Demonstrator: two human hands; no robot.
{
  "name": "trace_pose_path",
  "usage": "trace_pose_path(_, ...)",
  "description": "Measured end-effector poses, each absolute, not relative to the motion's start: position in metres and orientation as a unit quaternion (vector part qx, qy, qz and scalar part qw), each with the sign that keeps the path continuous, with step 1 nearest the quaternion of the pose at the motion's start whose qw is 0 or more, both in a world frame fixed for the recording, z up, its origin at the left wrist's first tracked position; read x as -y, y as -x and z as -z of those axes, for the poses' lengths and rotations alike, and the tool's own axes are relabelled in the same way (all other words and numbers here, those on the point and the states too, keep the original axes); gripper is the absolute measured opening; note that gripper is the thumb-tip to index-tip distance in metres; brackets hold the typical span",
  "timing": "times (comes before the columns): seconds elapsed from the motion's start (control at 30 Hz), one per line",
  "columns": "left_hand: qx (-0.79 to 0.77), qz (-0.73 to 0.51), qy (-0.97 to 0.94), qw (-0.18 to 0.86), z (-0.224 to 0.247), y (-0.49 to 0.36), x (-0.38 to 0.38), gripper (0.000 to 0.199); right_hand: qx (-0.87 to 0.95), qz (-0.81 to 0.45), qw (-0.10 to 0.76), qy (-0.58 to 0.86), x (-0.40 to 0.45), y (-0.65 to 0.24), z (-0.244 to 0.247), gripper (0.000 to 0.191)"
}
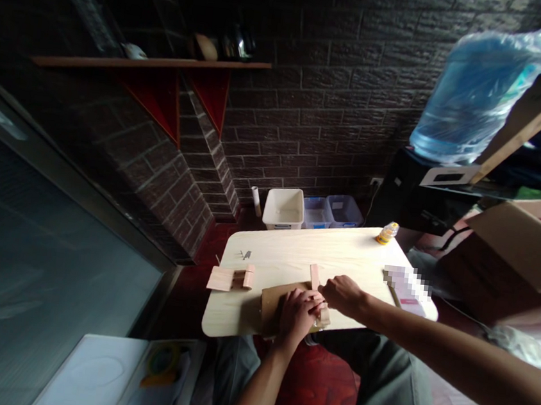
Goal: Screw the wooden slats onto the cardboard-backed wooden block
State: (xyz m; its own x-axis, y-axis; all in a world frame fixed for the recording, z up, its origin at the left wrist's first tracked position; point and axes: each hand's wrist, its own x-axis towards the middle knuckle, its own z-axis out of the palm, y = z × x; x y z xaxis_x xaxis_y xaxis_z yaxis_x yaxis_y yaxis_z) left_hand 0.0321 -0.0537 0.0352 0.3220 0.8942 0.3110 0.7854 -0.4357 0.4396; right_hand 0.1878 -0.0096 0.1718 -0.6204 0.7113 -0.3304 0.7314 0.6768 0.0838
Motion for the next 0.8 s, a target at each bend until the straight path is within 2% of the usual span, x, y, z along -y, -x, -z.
trace_pose_path(0.13,-0.528,-0.253,-0.804,0.105,-0.034,-0.031,0.053,0.013,-0.922,0.028,0.134,-0.362,0.015,-0.19,-0.167,0.027)
trace_pose_path(0.8,-0.541,-0.257,-0.795,0.097,-0.026,-0.033,0.047,0.016,-0.934,0.061,0.173,-0.307,-0.015,-0.184,-0.152,0.018)
